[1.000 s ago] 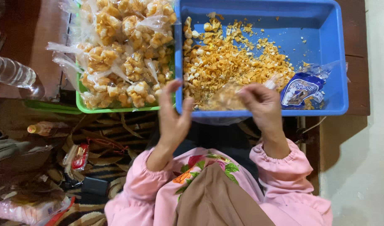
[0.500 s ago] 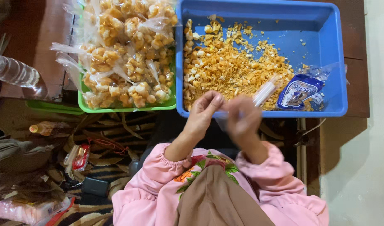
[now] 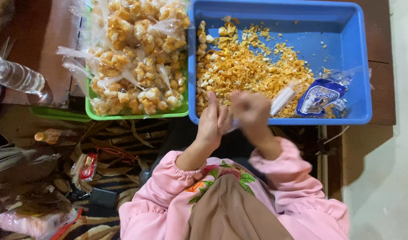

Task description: The person picks up pieces of snacks from a tray and places them into small plastic bags, then places the filled bags into a green container.

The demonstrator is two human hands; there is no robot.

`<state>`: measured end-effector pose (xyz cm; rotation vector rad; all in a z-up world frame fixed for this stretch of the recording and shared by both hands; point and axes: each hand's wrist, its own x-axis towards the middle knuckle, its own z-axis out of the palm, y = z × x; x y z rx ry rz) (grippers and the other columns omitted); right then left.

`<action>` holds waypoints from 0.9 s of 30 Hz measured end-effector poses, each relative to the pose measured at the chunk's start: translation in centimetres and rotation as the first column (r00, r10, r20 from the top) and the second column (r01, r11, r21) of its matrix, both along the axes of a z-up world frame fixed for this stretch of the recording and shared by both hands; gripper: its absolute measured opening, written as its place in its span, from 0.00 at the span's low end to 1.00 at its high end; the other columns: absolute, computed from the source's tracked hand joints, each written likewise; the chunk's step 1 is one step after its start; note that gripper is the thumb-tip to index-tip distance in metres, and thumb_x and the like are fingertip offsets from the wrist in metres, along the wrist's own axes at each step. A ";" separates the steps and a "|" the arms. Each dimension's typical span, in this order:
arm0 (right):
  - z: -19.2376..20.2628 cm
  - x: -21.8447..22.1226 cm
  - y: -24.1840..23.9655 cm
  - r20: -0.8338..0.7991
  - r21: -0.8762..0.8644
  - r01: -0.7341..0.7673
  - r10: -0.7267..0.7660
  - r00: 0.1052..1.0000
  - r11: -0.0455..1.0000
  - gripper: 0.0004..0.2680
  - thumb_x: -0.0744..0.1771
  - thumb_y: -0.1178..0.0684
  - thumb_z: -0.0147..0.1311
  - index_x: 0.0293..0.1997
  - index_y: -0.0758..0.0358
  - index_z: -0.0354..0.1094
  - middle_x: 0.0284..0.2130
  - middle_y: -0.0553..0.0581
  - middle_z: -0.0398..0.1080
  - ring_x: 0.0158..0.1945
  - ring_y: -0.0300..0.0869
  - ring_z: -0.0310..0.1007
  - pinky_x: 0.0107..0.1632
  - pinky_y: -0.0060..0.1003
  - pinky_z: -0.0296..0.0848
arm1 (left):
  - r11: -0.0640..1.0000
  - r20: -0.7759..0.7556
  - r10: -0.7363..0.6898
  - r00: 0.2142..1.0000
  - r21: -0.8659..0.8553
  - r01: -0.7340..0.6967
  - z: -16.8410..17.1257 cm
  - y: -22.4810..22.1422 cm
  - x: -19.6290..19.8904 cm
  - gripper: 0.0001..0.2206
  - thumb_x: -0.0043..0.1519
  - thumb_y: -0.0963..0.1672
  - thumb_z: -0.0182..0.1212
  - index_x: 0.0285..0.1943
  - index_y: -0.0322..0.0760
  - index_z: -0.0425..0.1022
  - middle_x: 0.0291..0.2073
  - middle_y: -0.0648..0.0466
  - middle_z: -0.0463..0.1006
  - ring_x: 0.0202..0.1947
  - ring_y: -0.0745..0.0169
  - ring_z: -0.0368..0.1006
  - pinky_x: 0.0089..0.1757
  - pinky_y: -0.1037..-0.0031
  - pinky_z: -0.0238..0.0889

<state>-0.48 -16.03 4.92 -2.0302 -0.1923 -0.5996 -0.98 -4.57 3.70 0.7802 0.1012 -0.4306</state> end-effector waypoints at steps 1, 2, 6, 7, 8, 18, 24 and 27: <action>0.3 0.1 -0.5 0.000 -0.001 -0.004 0.004 1.000 1.000 0.19 0.69 0.56 0.58 0.12 0.56 0.62 0.08 0.54 0.60 0.16 0.52 0.59 0.30 0.38 0.62 | 1.000 0.000 0.004 1.000 -0.001 -0.004 -0.1 0.9 0.3 0.37 0.67 0.64 0.31 0.10 0.44 0.53 0.04 0.58 0.48 0.06 0.71 0.43 0.17 0.82 0.36; 0.7 0.2 -1.1 -0.029 0.066 0.000 0.002 1.000 0.998 0.21 0.70 0.57 0.56 0.13 0.56 0.55 0.08 0.50 0.53 0.17 0.43 0.51 0.29 0.34 0.56 | 0.992 0.087 -0.034 0.996 0.121 0.023 -0.3 1.8 0.6 0.36 0.66 0.66 0.29 0.17 0.42 0.61 0.06 0.58 0.54 0.08 0.71 0.50 0.18 0.83 0.42; 1.3 0.1 -1.9 -0.125 0.105 -0.024 0.037 0.991 0.994 0.23 0.71 0.56 0.55 0.12 0.57 0.51 0.08 0.44 0.47 0.18 0.33 0.44 0.25 0.28 0.49 | 0.907 0.346 -0.289 0.893 0.398 0.140 0.0 4.7 1.7 0.20 0.61 0.51 0.67 0.53 0.32 0.80 0.34 0.49 0.83 0.36 0.67 0.77 0.40 0.76 0.72; 1.4 0.2 -1.9 -0.127 0.104 -0.027 0.040 0.991 0.994 0.23 0.71 0.56 0.55 0.12 0.57 0.51 0.08 0.44 0.47 0.18 0.33 0.44 0.25 0.28 0.49 | 0.908 0.344 -0.286 0.895 0.397 0.138 -1.1 4.4 1.7 0.20 0.61 0.51 0.67 0.53 0.32 0.80 0.34 0.49 0.83 0.36 0.67 0.77 0.40 0.76 0.72; 1.4 0.2 -1.9 -0.127 0.097 -0.034 0.047 0.991 0.995 0.22 0.72 0.56 0.55 0.13 0.57 0.51 0.08 0.45 0.47 0.18 0.33 0.45 0.25 0.28 0.49 | 0.894 0.327 -0.321 0.889 0.414 0.171 -2.1 4.2 1.7 0.16 0.60 0.48 0.69 0.48 0.32 0.82 0.31 0.50 0.83 0.33 0.70 0.77 0.38 0.79 0.71; 2.5 -0.3 -1.1 0.144 -0.135 0.020 -0.001 0.990 0.991 0.16 0.73 0.39 0.44 0.37 0.62 0.64 0.28 0.56 0.63 0.33 0.45 0.62 0.42 0.39 0.64 | 0.946 0.243 -0.212 0.947 0.295 0.136 -3.3 3.8 1.5 0.12 0.55 0.42 0.75 0.31 0.29 0.75 0.16 0.53 0.72 0.16 0.71 0.70 0.23 0.83 0.65; 0.8 -3.3 0.7 -0.020 -0.014 -0.192 0.192 0.981 0.981 0.05 0.66 0.55 0.64 0.36 0.61 0.72 0.29 0.54 0.75 0.32 0.48 0.77 0.42 0.37 0.74 | 0.923 0.295 -0.073 0.953 0.383 -0.048 -2.7 4.1 0.6 0.15 0.65 0.48 0.65 0.27 0.38 0.74 0.13 0.57 0.72 0.13 0.77 0.67 0.19 0.87 0.56; 0.6 -3.1 -0.1 0.067 0.000 -0.170 0.170 0.983 0.985 0.04 0.66 0.63 0.63 0.38 0.61 0.72 0.33 0.54 0.75 0.37 0.48 0.78 0.46 0.39 0.75 | 0.850 0.380 -0.076 0.922 0.508 -0.139 -1.6 6.0 0.6 0.13 0.63 0.48 0.68 0.28 0.40 0.77 0.12 0.56 0.76 0.14 0.75 0.66 0.23 0.86 0.57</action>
